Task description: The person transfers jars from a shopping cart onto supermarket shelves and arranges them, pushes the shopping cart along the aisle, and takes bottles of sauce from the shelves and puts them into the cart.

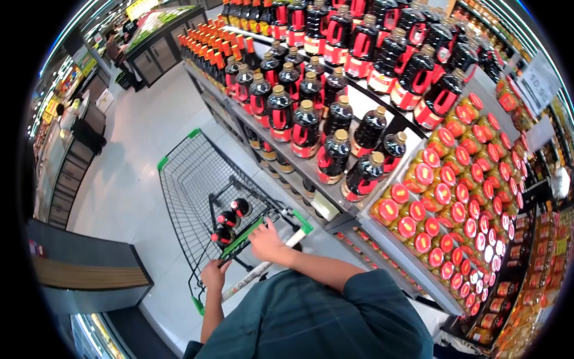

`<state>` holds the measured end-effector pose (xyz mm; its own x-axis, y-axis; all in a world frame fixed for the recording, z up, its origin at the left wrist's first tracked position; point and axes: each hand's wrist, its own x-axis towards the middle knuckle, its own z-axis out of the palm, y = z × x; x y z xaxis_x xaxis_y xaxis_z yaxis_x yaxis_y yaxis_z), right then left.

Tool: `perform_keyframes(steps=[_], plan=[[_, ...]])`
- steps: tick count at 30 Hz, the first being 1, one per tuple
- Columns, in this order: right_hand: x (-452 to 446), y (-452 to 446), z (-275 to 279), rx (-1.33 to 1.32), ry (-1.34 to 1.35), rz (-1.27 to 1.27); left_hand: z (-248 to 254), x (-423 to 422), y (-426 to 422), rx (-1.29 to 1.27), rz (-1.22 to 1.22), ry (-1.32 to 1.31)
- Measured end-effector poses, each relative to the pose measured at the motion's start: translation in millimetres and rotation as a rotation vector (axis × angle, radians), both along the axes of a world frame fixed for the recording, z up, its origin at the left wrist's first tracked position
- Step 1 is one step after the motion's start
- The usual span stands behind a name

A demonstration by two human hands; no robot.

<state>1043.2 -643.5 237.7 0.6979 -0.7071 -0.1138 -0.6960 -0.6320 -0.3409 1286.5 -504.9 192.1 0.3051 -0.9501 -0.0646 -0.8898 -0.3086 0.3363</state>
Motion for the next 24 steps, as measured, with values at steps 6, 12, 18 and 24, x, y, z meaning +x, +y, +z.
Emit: perform_keyframes(steps=[6, 12, 18, 24], plan=[[31, -31, -8, -0.060, -0.150, -0.021, 11, 28, -37, -0.024, -0.029, 0.016], [58, -63, -5, -0.032, -0.158, -0.028, 14, 55, -72, -0.045, -0.045, -0.017], [86, -94, -11, 0.005, -0.155, -0.043, 9, 81, -105, -0.013, -0.022, 0.035], [108, -122, -12, -0.048, -0.349, -0.131, 4, 114, -143, 0.010, -0.052, 0.061]])
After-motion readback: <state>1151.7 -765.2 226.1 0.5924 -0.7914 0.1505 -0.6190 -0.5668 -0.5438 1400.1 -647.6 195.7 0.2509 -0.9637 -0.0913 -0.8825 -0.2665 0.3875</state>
